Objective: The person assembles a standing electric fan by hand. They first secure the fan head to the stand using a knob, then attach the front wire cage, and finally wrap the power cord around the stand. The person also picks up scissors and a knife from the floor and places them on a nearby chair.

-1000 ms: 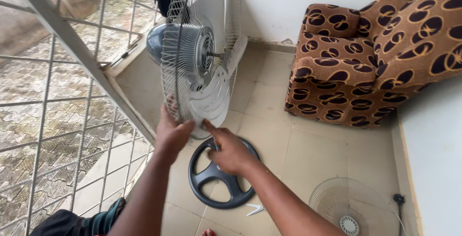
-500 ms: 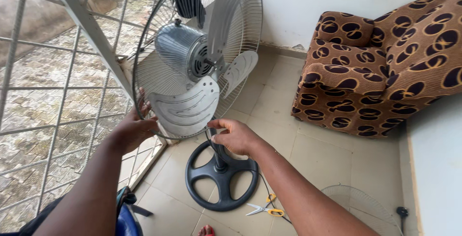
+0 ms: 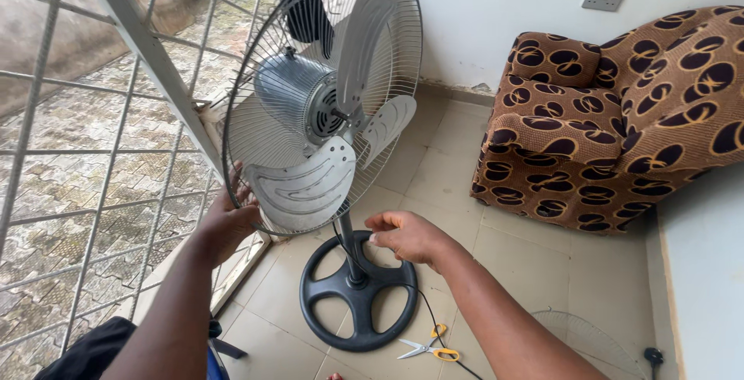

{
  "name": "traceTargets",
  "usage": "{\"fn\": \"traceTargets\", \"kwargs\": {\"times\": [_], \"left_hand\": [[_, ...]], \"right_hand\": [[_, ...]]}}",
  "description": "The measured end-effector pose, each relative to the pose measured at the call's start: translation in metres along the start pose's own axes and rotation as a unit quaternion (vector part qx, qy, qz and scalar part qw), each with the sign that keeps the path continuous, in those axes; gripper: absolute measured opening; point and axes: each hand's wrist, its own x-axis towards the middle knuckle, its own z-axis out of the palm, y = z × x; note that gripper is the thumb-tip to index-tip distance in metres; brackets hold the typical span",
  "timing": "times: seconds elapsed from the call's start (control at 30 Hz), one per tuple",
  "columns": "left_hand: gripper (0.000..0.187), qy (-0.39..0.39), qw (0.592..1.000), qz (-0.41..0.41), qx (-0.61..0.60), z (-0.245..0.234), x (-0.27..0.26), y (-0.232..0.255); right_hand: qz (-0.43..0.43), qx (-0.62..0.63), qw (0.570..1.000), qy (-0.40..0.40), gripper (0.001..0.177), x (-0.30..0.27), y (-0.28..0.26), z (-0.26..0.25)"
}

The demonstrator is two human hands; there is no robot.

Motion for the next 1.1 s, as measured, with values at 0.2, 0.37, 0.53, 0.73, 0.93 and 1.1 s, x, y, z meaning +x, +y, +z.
{"fn": "traceTargets", "kwargs": {"times": [0.2, 0.37, 0.53, 0.73, 0.93, 1.1], "left_hand": [[0.087, 0.094, 0.994, 0.046, 0.025, 0.011, 0.006, -0.027], [0.056, 0.312, 0.902, 0.081, 0.288, 0.041, 0.005, -0.045], [0.064, 0.39, 0.918, -0.057, 0.036, 0.091, -0.016, -0.055], [0.063, 0.463, 0.879, 0.105, 0.045, 0.129, -0.045, -0.034], [0.068, 0.476, 0.846, 0.208, 0.122, 0.129, -0.037, -0.009], [0.071, 0.407, 0.9, 0.104, 0.114, 0.101, -0.027, 0.004]], "right_hand": [[0.003, -0.007, 1.0, -0.001, 0.051, -0.002, -0.003, -0.006], [-0.008, -0.01, 1.0, -0.002, 0.051, 0.001, -0.015, -0.017], [-0.012, -0.017, 1.0, -0.013, 0.051, 0.002, -0.018, -0.022], [-0.023, 0.004, 1.0, -0.003, 0.05, 0.009, -0.021, -0.032], [-0.049, 0.051, 0.997, 0.03, 0.046, 0.026, -0.033, -0.042], [-0.061, 0.068, 0.993, 0.072, 0.042, 0.051, -0.041, -0.061]]}}
